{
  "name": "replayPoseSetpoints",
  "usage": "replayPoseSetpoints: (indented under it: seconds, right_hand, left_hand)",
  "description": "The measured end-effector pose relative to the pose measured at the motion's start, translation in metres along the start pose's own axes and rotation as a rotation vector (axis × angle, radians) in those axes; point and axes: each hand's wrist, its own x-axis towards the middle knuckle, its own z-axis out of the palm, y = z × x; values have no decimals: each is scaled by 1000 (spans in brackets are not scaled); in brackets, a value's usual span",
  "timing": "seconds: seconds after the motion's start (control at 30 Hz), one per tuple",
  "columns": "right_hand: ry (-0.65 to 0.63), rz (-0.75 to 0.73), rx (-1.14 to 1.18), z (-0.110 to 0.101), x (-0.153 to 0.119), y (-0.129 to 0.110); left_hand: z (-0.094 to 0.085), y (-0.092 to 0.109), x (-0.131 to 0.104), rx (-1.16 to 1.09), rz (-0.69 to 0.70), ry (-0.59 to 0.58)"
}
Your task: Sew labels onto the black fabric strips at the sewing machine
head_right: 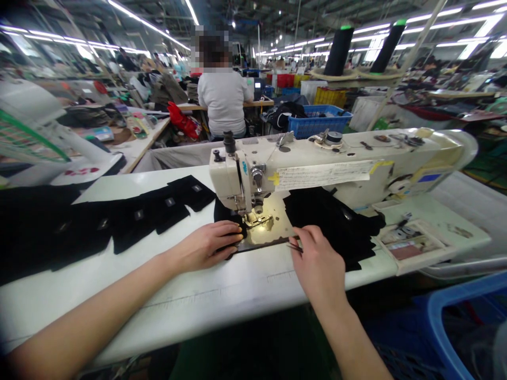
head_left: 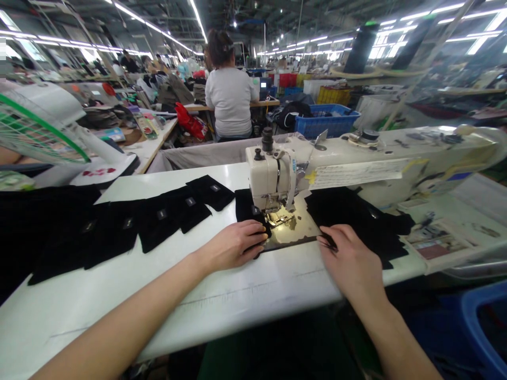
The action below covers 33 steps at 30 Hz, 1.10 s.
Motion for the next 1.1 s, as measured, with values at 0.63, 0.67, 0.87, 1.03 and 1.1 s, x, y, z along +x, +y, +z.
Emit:
replayPoseSetpoints:
  seconds: [0.63, 0.67, 0.87, 1.03, 1.1]
  right_hand:
    - [-2, 15, -119, -5, -2, 31]
    - [9, 9, -113, -5, -2, 32]
    - [130, -30, -112, -11, -3, 33]
    - [246, -46, -107, -21, 0, 33]
    - [255, -55, -83, -23, 2, 34]
  left_hand:
    - [-7, -32, 11, 1, -51, -3]
    - [-7, -33, 11, 5, -49, 0]
    - [-8, -33, 12, 11, -46, 0]
    - [-8, -32, 11, -5, -45, 5]
    - [-7, -31, 11, -22, -48, 16]
